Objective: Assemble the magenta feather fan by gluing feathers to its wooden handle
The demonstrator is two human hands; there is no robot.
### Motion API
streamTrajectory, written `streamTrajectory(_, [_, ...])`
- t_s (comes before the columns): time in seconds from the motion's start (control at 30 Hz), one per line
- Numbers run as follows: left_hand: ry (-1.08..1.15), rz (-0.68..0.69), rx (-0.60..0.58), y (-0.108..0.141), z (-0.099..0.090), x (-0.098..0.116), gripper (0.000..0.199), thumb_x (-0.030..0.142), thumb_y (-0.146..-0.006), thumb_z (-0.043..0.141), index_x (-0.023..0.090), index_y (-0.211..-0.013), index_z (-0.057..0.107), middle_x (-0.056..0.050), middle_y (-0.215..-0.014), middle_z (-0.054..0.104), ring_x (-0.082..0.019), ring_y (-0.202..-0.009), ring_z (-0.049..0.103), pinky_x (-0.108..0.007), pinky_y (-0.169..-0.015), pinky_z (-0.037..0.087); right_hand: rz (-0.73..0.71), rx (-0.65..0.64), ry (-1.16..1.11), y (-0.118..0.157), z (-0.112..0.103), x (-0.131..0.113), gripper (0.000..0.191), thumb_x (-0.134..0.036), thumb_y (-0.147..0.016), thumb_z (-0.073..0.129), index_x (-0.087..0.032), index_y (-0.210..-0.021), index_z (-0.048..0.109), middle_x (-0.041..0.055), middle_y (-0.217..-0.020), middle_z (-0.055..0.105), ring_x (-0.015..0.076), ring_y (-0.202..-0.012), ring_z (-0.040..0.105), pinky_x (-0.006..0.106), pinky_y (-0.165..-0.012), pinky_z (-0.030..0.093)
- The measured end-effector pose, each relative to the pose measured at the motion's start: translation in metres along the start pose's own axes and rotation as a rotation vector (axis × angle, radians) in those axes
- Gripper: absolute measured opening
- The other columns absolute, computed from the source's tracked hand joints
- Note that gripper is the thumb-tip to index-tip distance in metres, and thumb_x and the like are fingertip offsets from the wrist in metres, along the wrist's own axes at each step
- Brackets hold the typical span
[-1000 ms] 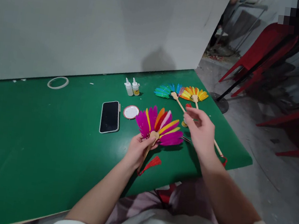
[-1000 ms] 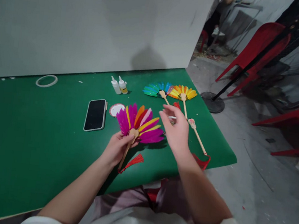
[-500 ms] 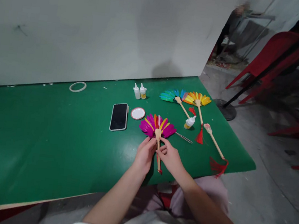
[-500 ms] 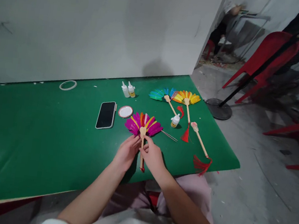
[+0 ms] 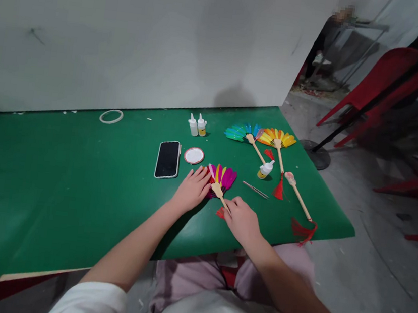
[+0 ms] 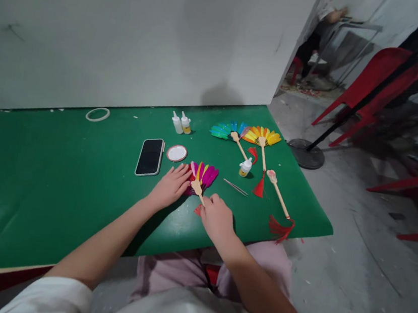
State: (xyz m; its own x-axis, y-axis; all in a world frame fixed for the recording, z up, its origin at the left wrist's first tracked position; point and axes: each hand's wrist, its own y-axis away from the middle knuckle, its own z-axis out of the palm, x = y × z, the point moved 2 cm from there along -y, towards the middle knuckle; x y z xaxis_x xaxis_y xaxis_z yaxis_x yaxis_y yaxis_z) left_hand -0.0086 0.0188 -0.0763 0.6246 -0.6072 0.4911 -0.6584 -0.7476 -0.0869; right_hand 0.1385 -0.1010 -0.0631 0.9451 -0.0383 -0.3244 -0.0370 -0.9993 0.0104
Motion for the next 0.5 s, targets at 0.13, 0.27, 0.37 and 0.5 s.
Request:
streamTrajectory(0.13, [-0.041, 0.022, -0.034, 0.003, 0.008, 0.001, 0.051, 0.037, -0.089, 0.033, 0.012, -0.133, 0.038, -0.016, -0.142, 0.031, -0.027, -0.133, 0.025, -0.046, -0.108, 0.014, -0.066, 0.074, 0.0, -0.009, -0.002, 0.005, 0.034, -0.037, -0.084, 0.048, -0.02, -0.113, 0.058, 0.0109, -0.1, 0.06, 0.0234, -0.092, 0.054, 0.033, -0.075, 0.047])
streamTrajectory(0.27, [-0.068, 0.051, -0.033, 0.005, 0.006, 0.0, 0.052, 0.038, -0.09, 0.032, 0.013, -0.134, 0.036, -0.015, -0.142, 0.031, -0.026, -0.133, 0.026, -0.045, -0.108, 0.015, -0.201, 0.147, -0.046, -0.024, 0.007, 0.007, 0.053, -0.04, -0.082, 0.051, -0.011, -0.126, 0.048, 0.0153, -0.128, 0.05, 0.0281, -0.119, 0.042, 0.042, -0.097, 0.037])
streamTrajectory(0.37, [-0.094, 0.067, -0.015, -0.001, 0.001, -0.002, 0.051, 0.038, -0.09, 0.031, 0.013, -0.135, 0.036, -0.014, -0.142, 0.031, -0.024, -0.133, 0.026, -0.045, -0.108, 0.016, -0.253, 0.124, -0.059, -0.029, 0.019, 0.007, 0.06, -0.043, -0.08, 0.053, -0.01, -0.13, 0.043, 0.0152, -0.134, 0.045, 0.028, -0.127, 0.035, 0.046, -0.103, 0.03])
streamTrajectory(0.5, [-0.15, 0.089, -0.067, -0.014, 0.001, -0.004, 0.053, 0.04, -0.091, 0.026, 0.01, -0.135, 0.034, -0.013, -0.142, 0.033, -0.022, -0.133, 0.026, -0.045, -0.109, 0.018, -0.26, 0.121, -0.058, -0.029, 0.027, 0.009, 0.057, -0.038, -0.084, 0.047, -0.008, -0.132, 0.039, 0.0133, -0.137, 0.042, 0.0249, -0.129, 0.034, 0.045, -0.106, 0.028])
